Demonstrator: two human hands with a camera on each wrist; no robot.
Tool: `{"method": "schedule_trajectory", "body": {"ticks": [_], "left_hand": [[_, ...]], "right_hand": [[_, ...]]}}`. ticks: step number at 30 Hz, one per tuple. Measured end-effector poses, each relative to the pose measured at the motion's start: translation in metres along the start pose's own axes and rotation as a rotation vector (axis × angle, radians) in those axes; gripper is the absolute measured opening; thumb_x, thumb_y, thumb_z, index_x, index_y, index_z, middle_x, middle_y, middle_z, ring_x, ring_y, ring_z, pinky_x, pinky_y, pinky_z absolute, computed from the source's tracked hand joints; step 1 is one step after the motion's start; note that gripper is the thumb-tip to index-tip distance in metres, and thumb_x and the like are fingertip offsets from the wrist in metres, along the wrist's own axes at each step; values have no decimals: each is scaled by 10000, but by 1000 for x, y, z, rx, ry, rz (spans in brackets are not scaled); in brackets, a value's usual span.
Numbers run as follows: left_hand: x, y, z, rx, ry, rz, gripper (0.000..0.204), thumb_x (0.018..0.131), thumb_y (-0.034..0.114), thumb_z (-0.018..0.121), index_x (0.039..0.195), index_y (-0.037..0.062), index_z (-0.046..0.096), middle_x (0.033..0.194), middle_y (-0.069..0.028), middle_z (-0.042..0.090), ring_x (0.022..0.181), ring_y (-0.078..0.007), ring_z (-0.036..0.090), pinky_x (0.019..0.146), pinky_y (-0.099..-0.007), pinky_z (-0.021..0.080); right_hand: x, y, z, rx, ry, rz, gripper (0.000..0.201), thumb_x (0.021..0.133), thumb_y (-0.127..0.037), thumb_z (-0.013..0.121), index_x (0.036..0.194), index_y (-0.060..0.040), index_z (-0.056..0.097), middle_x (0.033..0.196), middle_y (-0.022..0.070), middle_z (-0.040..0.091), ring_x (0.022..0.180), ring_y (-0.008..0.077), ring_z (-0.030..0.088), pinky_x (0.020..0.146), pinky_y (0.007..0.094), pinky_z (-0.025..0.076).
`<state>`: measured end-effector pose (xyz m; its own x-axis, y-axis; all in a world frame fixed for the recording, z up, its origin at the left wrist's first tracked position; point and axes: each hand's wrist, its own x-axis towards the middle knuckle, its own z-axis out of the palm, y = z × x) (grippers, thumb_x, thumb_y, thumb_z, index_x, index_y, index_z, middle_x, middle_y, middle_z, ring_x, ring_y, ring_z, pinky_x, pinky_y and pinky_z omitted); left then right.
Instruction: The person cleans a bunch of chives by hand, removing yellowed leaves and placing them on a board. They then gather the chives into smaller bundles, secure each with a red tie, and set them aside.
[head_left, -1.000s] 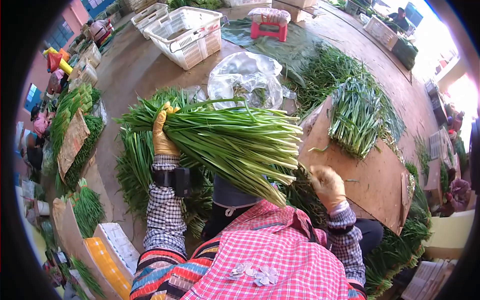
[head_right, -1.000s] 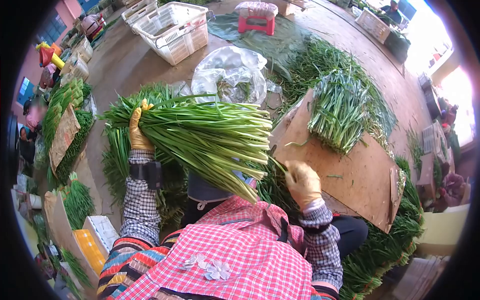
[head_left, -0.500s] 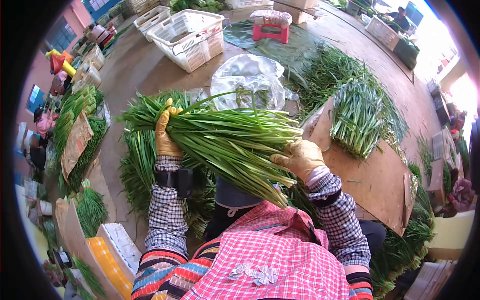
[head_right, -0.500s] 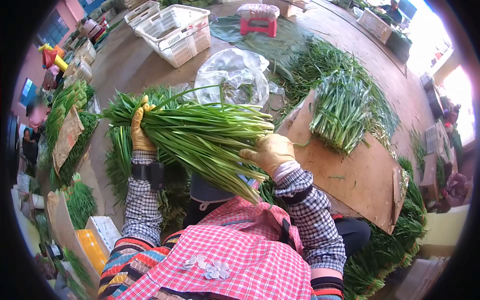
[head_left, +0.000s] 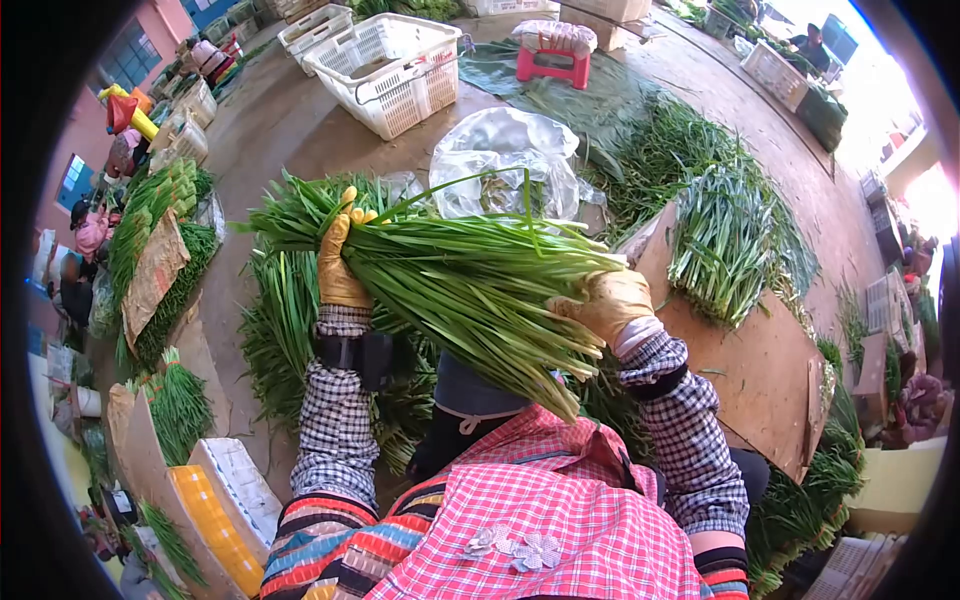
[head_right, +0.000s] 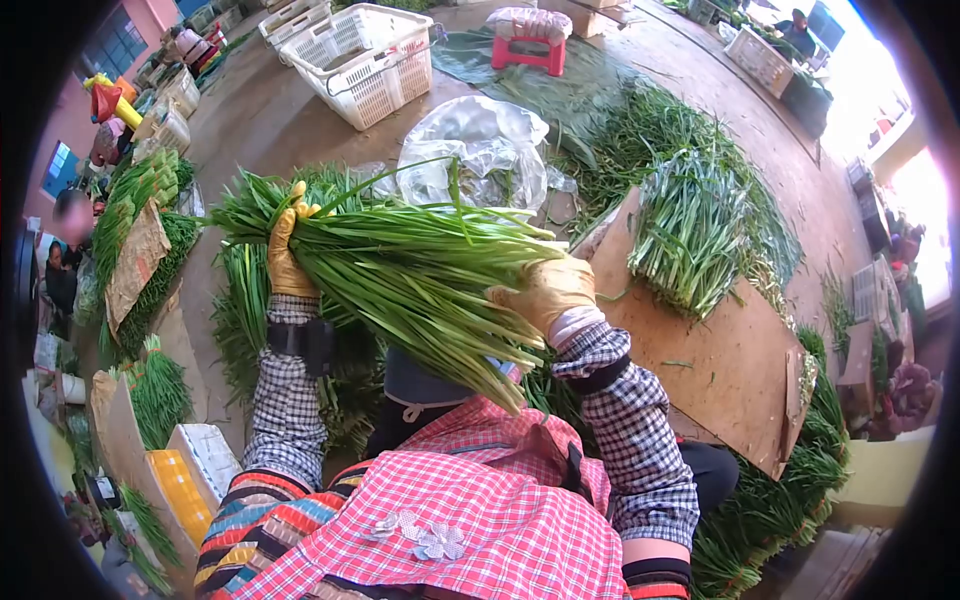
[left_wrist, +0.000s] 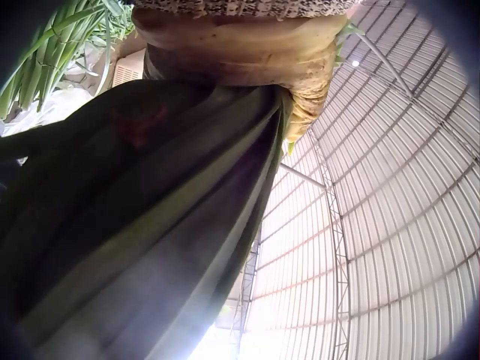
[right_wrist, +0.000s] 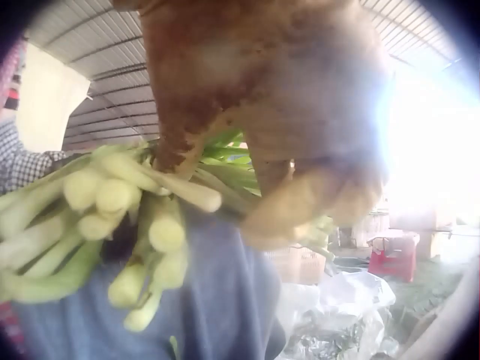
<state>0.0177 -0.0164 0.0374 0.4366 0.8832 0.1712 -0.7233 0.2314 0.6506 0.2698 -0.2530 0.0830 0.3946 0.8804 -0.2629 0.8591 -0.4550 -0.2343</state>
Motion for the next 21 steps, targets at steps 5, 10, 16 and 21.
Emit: {"method": "schedule_trajectory", "body": {"ticks": [5,10,16,21], "left_hand": [[-2,1,7,-8,27,-8,459,914,178,609,1321,3,488,947,-36,672,856,-165,645,856,-390,553],[2,-1,-1,9,21,-33,449,915,205,616,1320,46,507,943,-22,629,895,-194,618,859,-402,536],[-1,0,2,9,67,-36,430,910,194,621,1299,39,526,947,-15,625,902,-191,616,869,-395,531],[0,-2,-1,14,94,-46,409,907,179,625,1282,41,540,963,-25,644,922,-190,620,870,-387,535]], "right_hand": [[15,-1,23,248,-43,22,609,827,-593,580,1116,-64,669,1045,159,678,1001,294,632,872,374,479],[35,11,66,1065,105,-123,410,853,-363,666,1130,-61,666,1038,150,688,979,283,639,856,356,482],[16,1,45,641,209,-100,291,821,-280,691,1001,-52,702,954,142,693,873,282,656,770,361,506],[0,-14,30,190,310,-136,280,834,-341,624,852,-73,701,783,158,658,740,348,636,683,440,502]]}}
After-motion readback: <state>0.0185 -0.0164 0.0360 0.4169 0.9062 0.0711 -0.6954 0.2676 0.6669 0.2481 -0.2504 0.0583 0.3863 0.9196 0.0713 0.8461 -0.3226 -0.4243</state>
